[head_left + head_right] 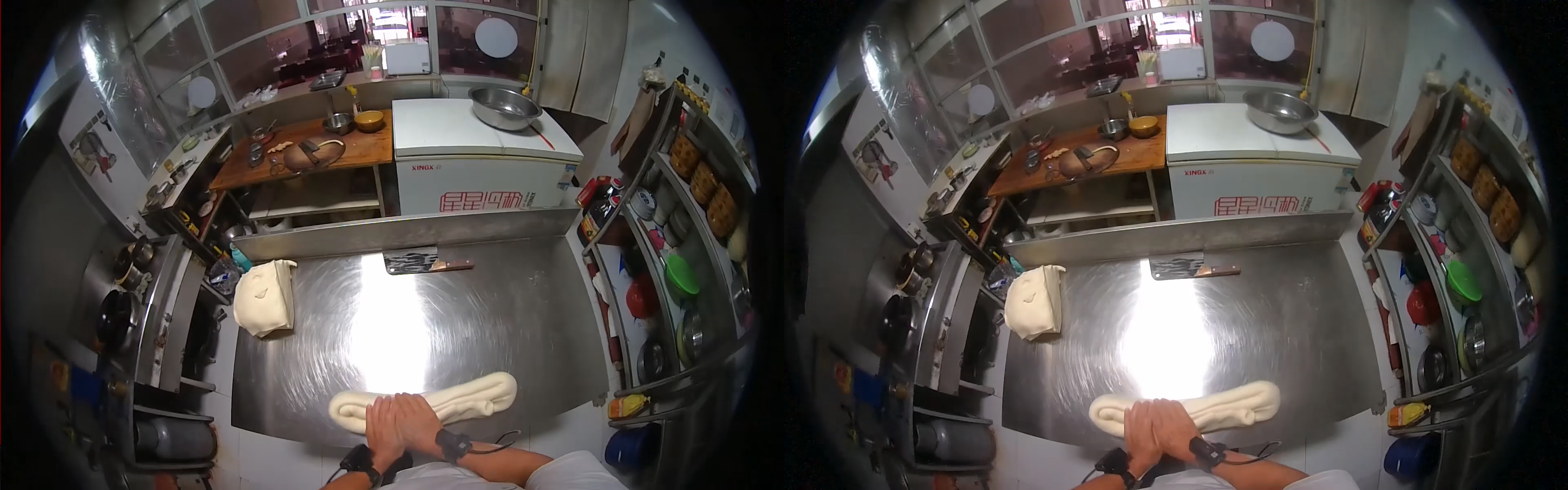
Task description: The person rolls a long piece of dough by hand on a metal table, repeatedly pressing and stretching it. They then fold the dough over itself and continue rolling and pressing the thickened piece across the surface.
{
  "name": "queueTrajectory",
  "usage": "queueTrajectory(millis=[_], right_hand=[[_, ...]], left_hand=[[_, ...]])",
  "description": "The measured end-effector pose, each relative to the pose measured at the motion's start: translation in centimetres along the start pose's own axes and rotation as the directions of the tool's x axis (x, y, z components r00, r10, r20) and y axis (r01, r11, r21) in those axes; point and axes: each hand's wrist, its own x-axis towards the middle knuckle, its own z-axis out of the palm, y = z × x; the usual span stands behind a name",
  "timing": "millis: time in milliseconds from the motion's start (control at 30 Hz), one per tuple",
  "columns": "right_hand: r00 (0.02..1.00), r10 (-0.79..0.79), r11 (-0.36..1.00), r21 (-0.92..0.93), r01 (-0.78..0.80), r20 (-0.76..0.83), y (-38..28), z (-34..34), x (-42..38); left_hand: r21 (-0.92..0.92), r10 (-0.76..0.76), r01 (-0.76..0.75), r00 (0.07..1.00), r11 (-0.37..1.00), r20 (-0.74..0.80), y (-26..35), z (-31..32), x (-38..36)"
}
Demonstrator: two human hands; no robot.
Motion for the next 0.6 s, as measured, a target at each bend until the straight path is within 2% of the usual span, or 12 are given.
queueTrajectory(millis=[67,100,167,200,267,333,367,467,600], right_hand=[[0.999,0.030,1.000,-0.002,-0.030,0.024,0.4,0.9,0.6],[0.995,0.070,0.997,0.012,-0.071,0.070,1.5,1.6,1.1],[0.983,0.129,0.991,0.018,-0.132,0.128,4.1,2.9,2.5],[0.973,0.179,0.983,0.022,-0.184,0.147,5.3,3.7,3.4],[0.959,0.226,0.971,0.033,-0.235,0.170,7.6,4.7,5.4],[0.873,0.353,0.901,0.128,-0.414,0.335,9.7,4.8,7.7],[0.847,0.382,0.879,0.137,-0.457,0.370,10.5,4.3,8.7],[0.804,0.455,0.830,0.146,-0.539,0.383,11.9,5.2,9.6],[0.862,0.455,0.847,0.188,-0.497,0.224,13.8,6.8,9.6]], left_hand=[[-0.028,-0.026,0.023,0.995,0.999,-0.096,-1.2,1.9,-0.8],[-0.047,-0.023,0.020,0.997,0.999,-0.069,-1.4,2.1,0.1],[-0.082,0.109,-0.118,0.988,0.990,-0.107,-2.4,0.9,5.4],[-0.059,0.188,-0.188,0.982,0.980,-0.018,-2.8,-0.2,8.4],[0.003,0.149,-0.162,0.920,0.987,0.363,-6.1,2.7,11.3],[-0.005,0.136,-0.146,0.909,0.989,0.393,-6.0,2.5,15.2],[-0.013,0.132,-0.139,0.902,0.990,0.410,-6.0,2.5,16.7],[0.053,0.137,-0.164,0.932,0.985,0.336,-7.0,4.2,18.4],[0.167,0.140,-0.210,0.924,0.963,0.357,-7.1,5.1,20.3]])
